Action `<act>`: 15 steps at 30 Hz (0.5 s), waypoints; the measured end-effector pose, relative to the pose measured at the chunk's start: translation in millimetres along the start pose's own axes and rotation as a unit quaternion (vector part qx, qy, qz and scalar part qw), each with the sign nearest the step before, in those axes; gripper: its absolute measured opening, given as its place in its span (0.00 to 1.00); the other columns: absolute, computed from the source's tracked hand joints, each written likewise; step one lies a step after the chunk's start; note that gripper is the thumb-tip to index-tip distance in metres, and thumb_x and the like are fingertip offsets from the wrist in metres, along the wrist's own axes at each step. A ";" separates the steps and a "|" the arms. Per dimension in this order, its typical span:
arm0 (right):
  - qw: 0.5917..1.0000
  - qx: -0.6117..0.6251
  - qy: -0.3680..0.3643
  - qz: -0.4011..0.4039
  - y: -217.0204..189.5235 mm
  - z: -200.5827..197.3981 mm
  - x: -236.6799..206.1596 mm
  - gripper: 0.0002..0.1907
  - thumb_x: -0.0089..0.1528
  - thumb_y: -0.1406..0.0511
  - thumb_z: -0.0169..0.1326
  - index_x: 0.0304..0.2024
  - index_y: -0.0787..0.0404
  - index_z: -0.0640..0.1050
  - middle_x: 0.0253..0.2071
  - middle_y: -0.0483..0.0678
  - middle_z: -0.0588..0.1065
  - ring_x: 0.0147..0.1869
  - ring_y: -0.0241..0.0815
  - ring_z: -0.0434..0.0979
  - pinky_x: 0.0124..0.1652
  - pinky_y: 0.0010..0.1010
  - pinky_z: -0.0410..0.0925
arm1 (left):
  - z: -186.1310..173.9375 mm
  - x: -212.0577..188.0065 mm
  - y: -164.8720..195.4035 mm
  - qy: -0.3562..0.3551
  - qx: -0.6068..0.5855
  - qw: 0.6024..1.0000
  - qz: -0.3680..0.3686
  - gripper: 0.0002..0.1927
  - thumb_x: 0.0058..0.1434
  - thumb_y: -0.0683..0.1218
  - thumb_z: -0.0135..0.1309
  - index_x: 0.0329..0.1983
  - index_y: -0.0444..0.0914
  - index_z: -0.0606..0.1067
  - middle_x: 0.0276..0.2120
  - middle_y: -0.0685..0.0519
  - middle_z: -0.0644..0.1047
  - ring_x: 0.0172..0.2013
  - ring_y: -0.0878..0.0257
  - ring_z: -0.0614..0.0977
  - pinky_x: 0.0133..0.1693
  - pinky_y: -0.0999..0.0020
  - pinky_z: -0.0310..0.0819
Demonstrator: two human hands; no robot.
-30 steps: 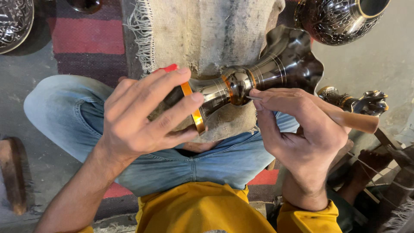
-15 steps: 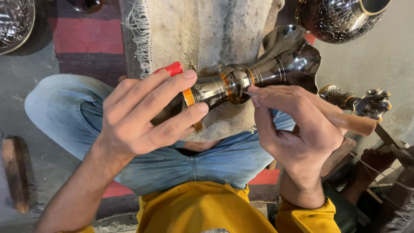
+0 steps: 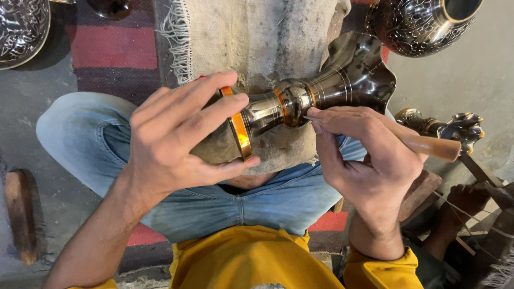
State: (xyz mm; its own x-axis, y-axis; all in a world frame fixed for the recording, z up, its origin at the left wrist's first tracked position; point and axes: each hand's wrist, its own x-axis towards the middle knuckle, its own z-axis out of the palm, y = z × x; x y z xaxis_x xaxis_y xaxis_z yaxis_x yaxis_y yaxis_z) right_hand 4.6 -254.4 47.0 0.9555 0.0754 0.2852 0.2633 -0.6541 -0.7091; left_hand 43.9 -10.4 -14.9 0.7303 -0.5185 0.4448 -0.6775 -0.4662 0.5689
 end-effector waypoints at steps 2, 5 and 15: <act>1.000 -0.007 0.001 -0.003 0.8 -0.2 -0.4 0.09 0.60 0.83 0.61 0.37 0.71 0.75 0.40 0.56 0.80 0.46 0.46 0.84 0.46 0.28 0.77 | 1.6 -0.5 -1.3 0.009 -0.010 1.000 0.015 0.39 0.53 0.61 0.75 0.62 0.44 0.71 0.58 0.43 0.76 0.53 0.50 0.83 0.45 0.60 0.76; 1.000 0.023 0.011 0.002 2.2 2.0 -1.1 0.09 0.61 0.83 0.61 0.38 0.71 0.75 0.41 0.55 0.80 0.46 0.45 0.84 0.46 0.27 0.77 | 2.0 -3.9 -3.3 0.007 0.092 0.992 0.091 0.30 0.56 0.54 0.70 0.62 0.53 0.72 0.62 0.48 0.77 0.56 0.55 0.83 0.44 0.67 0.75; 1.000 0.004 0.008 -0.009 4.0 1.8 -1.0 0.09 0.60 0.83 0.61 0.38 0.71 0.75 0.41 0.56 0.80 0.46 0.45 0.85 0.46 0.28 0.77 | 2.0 -2.0 -6.1 0.008 0.054 0.994 0.092 0.33 0.54 0.55 0.75 0.60 0.47 0.73 0.57 0.46 0.78 0.50 0.51 0.84 0.38 0.63 0.71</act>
State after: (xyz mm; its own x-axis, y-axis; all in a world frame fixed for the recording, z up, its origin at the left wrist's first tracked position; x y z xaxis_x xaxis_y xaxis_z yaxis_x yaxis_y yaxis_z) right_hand 5.0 -255.8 42.8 0.9482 0.0750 0.3088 0.2818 -0.6474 -0.7081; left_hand 46.4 -7.9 -20.7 0.5937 -0.5907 0.5465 -0.8047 -0.4398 0.3988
